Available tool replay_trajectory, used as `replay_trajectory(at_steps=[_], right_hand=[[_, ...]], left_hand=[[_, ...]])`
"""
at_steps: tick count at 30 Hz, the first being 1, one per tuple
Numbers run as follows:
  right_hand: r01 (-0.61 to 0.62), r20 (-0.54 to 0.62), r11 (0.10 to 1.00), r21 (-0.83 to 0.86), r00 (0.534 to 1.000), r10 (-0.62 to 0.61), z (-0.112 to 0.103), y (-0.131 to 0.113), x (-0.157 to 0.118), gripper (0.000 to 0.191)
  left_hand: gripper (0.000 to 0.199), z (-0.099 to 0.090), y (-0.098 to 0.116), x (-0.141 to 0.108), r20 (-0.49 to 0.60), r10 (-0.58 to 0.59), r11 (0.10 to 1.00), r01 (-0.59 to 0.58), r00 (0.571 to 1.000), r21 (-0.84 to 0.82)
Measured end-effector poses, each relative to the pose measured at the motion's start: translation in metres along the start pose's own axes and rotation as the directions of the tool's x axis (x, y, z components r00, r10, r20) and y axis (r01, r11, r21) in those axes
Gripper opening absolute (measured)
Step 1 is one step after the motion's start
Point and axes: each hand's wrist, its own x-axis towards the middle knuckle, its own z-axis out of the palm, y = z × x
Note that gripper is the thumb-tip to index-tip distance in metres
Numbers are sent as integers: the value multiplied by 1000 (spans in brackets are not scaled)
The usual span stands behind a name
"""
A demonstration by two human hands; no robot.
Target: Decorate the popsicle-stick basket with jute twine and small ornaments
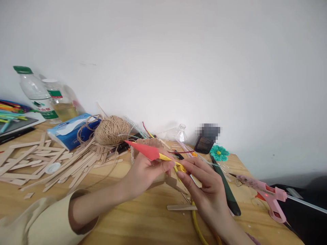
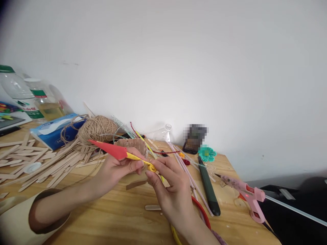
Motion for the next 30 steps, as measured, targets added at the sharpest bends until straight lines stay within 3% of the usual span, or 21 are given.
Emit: replay_trajectory(at_steps=[10, 18, 23, 30], right_hand=[[4, -43, 996, 85, 999, -1, 3, 0, -2, 12], [-8, -93, 999, -34, 996, 5, 5, 22, 2, 10], [-45, -73, 998, 37, 996, 48, 4, 29, 2, 56], [-62, -37, 998, 10, 997, 62, 5, 22, 0, 55]], left_hand=[[22, 2, 7, 1, -7, -44, 999, 43, 999, -11], [18, -2, 0, 10, -177, -57, 994, 40, 983, -101], [19, -7, -2, 13, -206, -51, 990, 23, 977, -137], [16, -6, -2, 13, -199, -71, 986, 38, 977, -164]])
